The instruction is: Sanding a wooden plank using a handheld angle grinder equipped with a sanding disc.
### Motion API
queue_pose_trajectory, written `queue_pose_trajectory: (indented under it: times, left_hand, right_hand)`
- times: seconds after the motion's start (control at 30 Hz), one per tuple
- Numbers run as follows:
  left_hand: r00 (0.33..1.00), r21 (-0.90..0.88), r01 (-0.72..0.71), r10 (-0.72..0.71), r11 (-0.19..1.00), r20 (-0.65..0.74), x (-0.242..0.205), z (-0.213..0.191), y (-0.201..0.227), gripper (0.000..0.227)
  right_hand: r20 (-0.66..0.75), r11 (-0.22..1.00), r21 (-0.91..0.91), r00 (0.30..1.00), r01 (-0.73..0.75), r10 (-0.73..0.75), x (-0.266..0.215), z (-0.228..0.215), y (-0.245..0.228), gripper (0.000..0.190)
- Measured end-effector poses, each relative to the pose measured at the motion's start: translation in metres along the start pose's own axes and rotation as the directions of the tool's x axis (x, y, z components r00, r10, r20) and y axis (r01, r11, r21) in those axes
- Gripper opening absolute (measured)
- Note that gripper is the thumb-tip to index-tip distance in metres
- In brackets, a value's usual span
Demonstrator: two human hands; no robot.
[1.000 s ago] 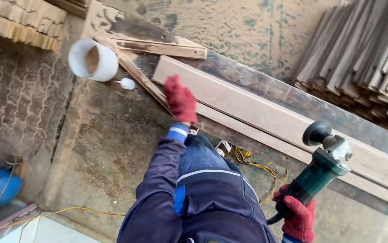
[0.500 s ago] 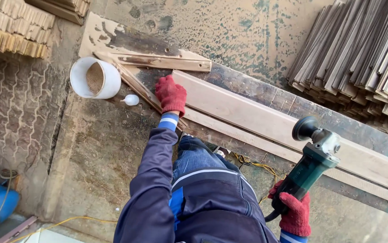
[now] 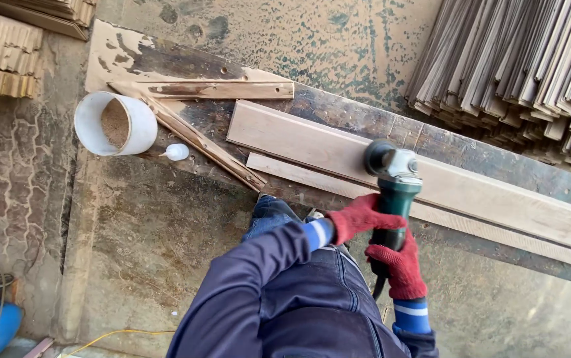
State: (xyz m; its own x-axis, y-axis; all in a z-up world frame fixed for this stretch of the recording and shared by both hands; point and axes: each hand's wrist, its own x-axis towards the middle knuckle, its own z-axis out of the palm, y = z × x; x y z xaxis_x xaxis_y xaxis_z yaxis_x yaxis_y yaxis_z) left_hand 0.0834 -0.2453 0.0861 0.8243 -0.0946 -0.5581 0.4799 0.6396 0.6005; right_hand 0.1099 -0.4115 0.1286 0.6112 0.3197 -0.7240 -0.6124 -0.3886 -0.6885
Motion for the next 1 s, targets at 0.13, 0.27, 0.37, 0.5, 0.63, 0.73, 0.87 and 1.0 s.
queue_pose_trajectory:
  times: [0.13,0.27,0.37,0.5,0.63,0.73,0.87,1.0]
  left_hand:
    - [0.906,-0.243,0.091,-0.181,0.966,-0.384,0.027,0.019,-0.029,0.069]
    - [0.915,-0.241,0.1,-0.184,0.965,-0.36,0.031,0.016,-0.035,0.064]
    - [0.919,-0.2,0.144,-0.206,0.969,-0.335,0.041,0.021,-0.038,0.064]
    - [0.937,-0.168,0.175,-0.216,0.97,-0.273,0.038,0.025,-0.03,0.064]
    - [0.94,-0.192,0.166,-0.214,0.967,-0.264,0.029,0.016,-0.027,0.063]
    - [0.939,-0.226,0.134,-0.196,0.965,-0.282,0.022,0.006,-0.03,0.063]
    - [0.934,-0.214,0.12,-0.183,0.969,-0.307,0.01,-0.008,-0.025,0.065]
    - [0.92,-0.242,0.082,-0.167,0.967,-0.355,0.008,-0.025,-0.038,0.062]
  right_hand:
    - [-0.11,0.991,-0.022,0.985,0.132,-0.134,0.014,0.01,0.031,0.055]
    - [-0.168,0.991,-0.056,0.977,0.122,-0.13,0.008,0.019,0.03,0.055]
    - [-0.196,0.988,-0.07,0.97,0.134,-0.146,0.009,0.013,0.036,0.054]
    - [-0.234,0.993,-0.046,0.965,0.108,-0.116,0.005,0.016,0.035,0.056]
    - [-0.245,0.994,-0.051,0.963,0.099,-0.108,0.009,0.019,0.04,0.06]
    - [-0.229,0.993,-0.087,0.968,0.083,-0.101,0.009,0.027,0.041,0.062]
    - [-0.189,0.967,-0.249,0.977,0.046,-0.095,0.011,0.038,0.037,0.071]
    - [-0.115,0.939,-0.343,0.992,0.0,-0.042,0.019,0.046,0.034,0.081]
